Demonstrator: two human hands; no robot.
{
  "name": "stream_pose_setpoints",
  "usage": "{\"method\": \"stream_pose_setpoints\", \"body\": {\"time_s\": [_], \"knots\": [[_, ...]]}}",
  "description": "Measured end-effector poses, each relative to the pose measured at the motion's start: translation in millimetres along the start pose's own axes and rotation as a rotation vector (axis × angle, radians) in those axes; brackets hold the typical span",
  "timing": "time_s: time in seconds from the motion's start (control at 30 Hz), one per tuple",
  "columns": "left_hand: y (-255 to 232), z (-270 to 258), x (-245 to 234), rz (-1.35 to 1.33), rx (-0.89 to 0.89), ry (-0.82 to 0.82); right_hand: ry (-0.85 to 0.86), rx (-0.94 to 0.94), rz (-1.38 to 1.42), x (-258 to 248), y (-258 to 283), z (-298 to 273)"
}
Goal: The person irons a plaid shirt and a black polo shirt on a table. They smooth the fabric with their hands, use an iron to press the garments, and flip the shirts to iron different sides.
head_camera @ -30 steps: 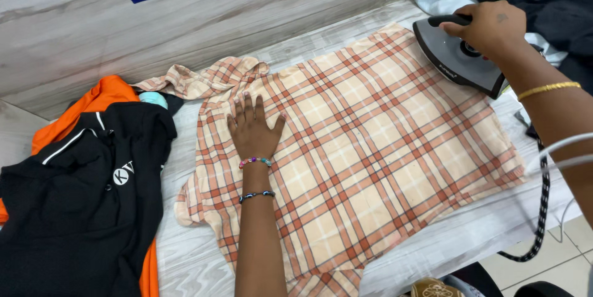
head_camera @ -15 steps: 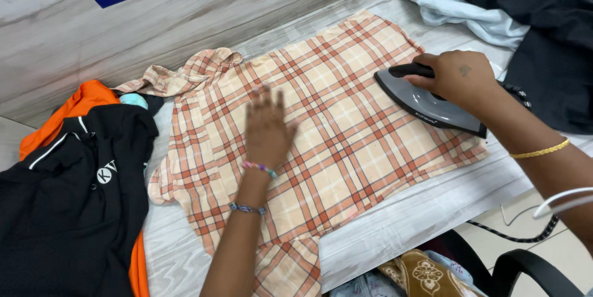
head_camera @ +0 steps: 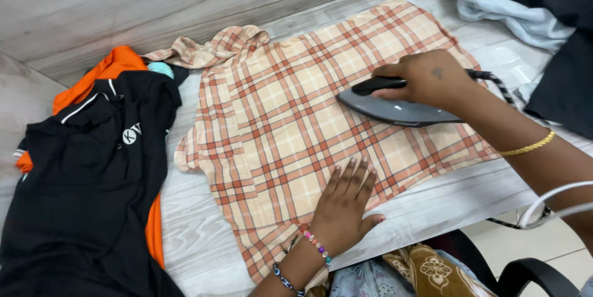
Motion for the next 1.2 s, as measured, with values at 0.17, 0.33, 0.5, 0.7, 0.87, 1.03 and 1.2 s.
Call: {"method": "stream_pose_setpoints", "body": {"time_s": [0.17,0.33,0.5,0.7,0.87,1.03,1.2], "knots": [[-5.8,-4.7,-0.6,-0.058,-0.065,-0.038,0.031,-0.245,0.032,15.9,94.5,34.3],[-7.0,-10.4,-6.9,-0.119,-0.094,-0.054,0.081,-0.05,0.079,22.2,99.7,82.4],[62.4,-45.3,-40.1,0.027,-0.46,-0.189,0.019,-0.249,0.149,-4.9,143.7,72.0],[122.9,-107.5,-47.0,0.216,-0.953,-0.177,0.068,-0.474,0.119,-1.1,236.7,72.5],[130.6,-115.9,-48.9,0.312,-0.946,-0.252,0.103,-0.409,0.13,1.0,249.1,99.9],[133.9,-115.5,-50.9,0.266,-0.981,-0.22,0.15,-0.444,0.114,1.4,240.5,99.5],[122.1,-125.2,-61.0,0.267,-0.9,-0.24,0.183,-0.469,0.208,-4.6,207.5,78.4]]}}
Point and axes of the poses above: each hand's wrist, its own z-axis towards the middle knuckle, its own x-axis out of the palm, y = z × x, the point moved 7 cm from there along z, towards the middle knuckle, and after that the axes turned 6 degrees about x, right-handed, at the moved point
